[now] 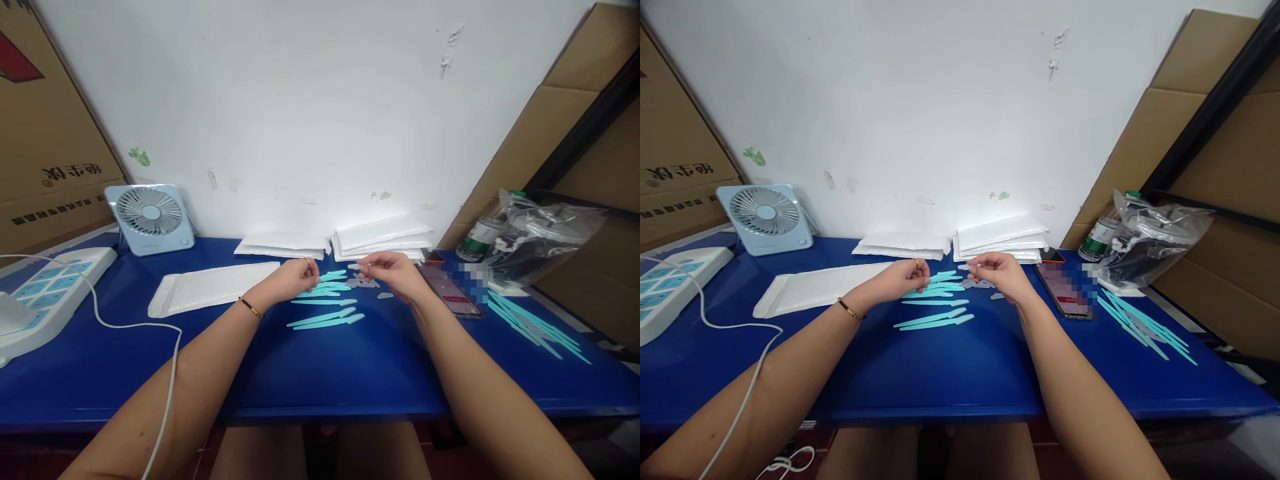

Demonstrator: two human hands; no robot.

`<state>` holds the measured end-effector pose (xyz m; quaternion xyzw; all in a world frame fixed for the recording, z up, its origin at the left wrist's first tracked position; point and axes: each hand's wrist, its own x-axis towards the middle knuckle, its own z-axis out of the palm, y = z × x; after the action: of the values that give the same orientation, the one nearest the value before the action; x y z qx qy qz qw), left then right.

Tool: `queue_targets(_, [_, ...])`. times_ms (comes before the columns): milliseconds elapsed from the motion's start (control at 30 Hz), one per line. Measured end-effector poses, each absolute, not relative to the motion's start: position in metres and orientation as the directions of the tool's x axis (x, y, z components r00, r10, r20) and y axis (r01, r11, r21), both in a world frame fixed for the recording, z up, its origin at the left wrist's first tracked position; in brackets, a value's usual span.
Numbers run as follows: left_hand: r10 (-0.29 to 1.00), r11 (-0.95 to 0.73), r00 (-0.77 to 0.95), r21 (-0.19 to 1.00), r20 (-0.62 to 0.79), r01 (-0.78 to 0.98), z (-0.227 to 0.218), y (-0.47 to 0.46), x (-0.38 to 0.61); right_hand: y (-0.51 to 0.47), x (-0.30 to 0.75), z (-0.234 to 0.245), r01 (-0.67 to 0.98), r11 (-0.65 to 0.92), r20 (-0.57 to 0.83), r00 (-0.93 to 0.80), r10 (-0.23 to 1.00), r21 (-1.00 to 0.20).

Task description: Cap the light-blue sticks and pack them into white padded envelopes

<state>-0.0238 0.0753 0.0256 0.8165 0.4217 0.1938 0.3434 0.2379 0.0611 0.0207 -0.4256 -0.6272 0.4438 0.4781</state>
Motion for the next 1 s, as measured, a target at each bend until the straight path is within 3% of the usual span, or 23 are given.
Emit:
queue_targets(400, [0.78,-0.39,0.626,0.767,-0.019,0.509,0.029,0.073,-0.02,0.054,0.217,0.017,0.156,0.25,0.192,-0.315,0.93,-0.955])
queue_targets(533, [0.736,-0.435,0.676,0.734,-0.043,0.521,0.033,0.066,-0.016,0.048,0.225,0.03,0.292,0.273,0.119,-0.454,0.883,-0.916])
queue_targets(600, [0.751,-0.501,0.66,0.641,-0.01,0.581,0.032,0.065,-0.015,0.049,0.24,0.037,0.439,0.325,0.111,-0.445,0.889,-0.838])
queue_targets(700, [0.791,-0.571,0.608,0.431,0.062,0.699,0.028,0.067,-0.016,0.054,0.268,0.04,0.697,0.344,0.106,-0.36,0.927,-0.629])
queue_targets(800, [0.804,-0.584,0.589,0.284,0.077,0.76,0.023,0.071,-0.017,0.061,0.287,0.034,0.862,0.284,-0.04,-0.33,0.943,-0.419])
queue_targets(900, [0.816,-0.568,0.576,0.264,0.053,0.78,0.021,0.071,-0.015,0.064,0.284,0.026,0.904,0.273,-0.098,-0.32,0.942,-0.331])
queue_targets(1000, [0.822,-0.552,0.569,0.286,0.03,0.783,0.022,0.068,-0.013,0.065,0.268,0.02,0.882,0.326,-0.041,-0.361,0.932,-0.341])
